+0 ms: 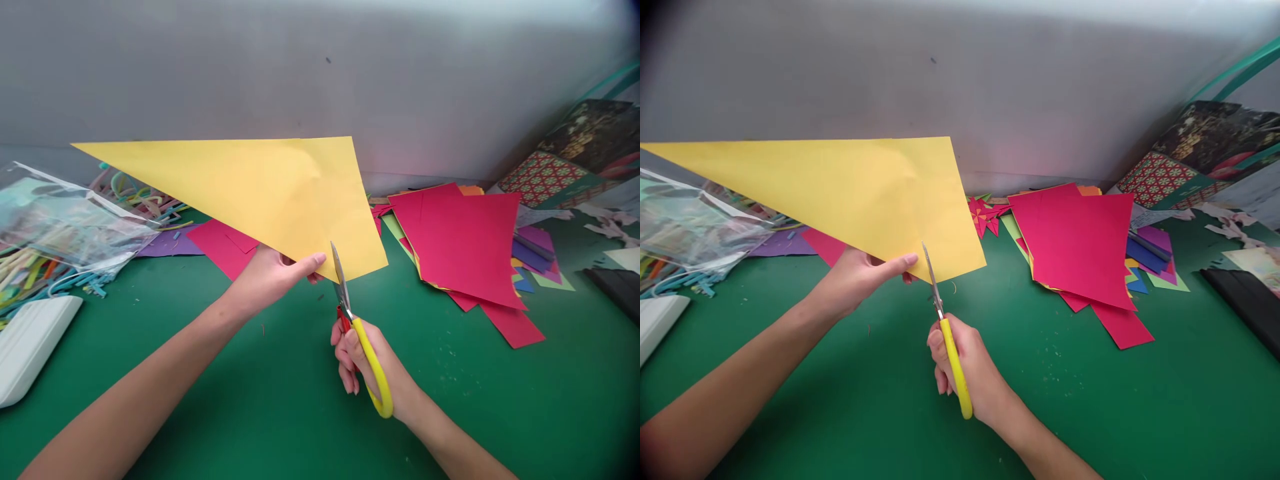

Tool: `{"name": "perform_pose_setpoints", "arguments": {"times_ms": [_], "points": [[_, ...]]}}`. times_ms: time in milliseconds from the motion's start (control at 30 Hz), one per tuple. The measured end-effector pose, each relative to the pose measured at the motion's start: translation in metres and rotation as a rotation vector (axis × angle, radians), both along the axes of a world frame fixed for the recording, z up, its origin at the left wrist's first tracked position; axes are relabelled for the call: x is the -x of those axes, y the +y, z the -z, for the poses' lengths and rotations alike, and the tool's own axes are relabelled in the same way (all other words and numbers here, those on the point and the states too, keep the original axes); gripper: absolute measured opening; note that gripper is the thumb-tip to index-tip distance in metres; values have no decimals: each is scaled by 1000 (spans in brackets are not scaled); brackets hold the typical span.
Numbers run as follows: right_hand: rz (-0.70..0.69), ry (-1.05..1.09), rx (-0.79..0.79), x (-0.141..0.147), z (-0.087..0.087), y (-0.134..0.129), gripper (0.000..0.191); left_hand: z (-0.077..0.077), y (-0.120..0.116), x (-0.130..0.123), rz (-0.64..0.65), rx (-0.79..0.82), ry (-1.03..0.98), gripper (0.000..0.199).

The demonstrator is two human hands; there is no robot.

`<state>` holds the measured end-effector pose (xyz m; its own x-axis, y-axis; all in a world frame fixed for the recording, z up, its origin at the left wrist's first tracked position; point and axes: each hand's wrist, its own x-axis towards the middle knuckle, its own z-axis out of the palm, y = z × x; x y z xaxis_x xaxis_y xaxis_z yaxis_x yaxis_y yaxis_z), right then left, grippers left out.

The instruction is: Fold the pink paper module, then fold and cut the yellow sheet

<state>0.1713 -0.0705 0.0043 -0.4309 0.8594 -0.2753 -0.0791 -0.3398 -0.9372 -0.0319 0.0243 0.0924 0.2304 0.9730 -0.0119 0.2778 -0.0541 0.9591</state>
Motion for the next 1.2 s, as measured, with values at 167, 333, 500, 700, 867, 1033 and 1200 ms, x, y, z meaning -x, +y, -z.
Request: {"name": "perform_pose_setpoints", "arguments": {"times_ms": [167, 333, 500, 700, 867, 1033, 1200], "points": [[6, -8, -8, 0, 0, 0, 53, -2, 0, 0, 47, 73, -30, 26], [9, -7, -4, 0, -1, -1, 52, -2, -2, -1, 55, 67, -77, 28], [11, -12, -7, 1, -1, -2, 53, -2, -3, -4, 63, 45, -97, 31], [16, -24, -11, 0, 0, -3, 52, -1, -4, -2, 57, 64, -31, 32], [15, -24, -10, 0, -2, -3, 52, 0, -5, 0, 35, 25, 57, 31], [14, -32, -10, 1, -3, -3, 54, -1, -7, -1, 28, 2, 88, 30], [20, -36, 7, 1, -2, -3, 54, -3, -8, -2, 37, 12, 95, 31]]}}
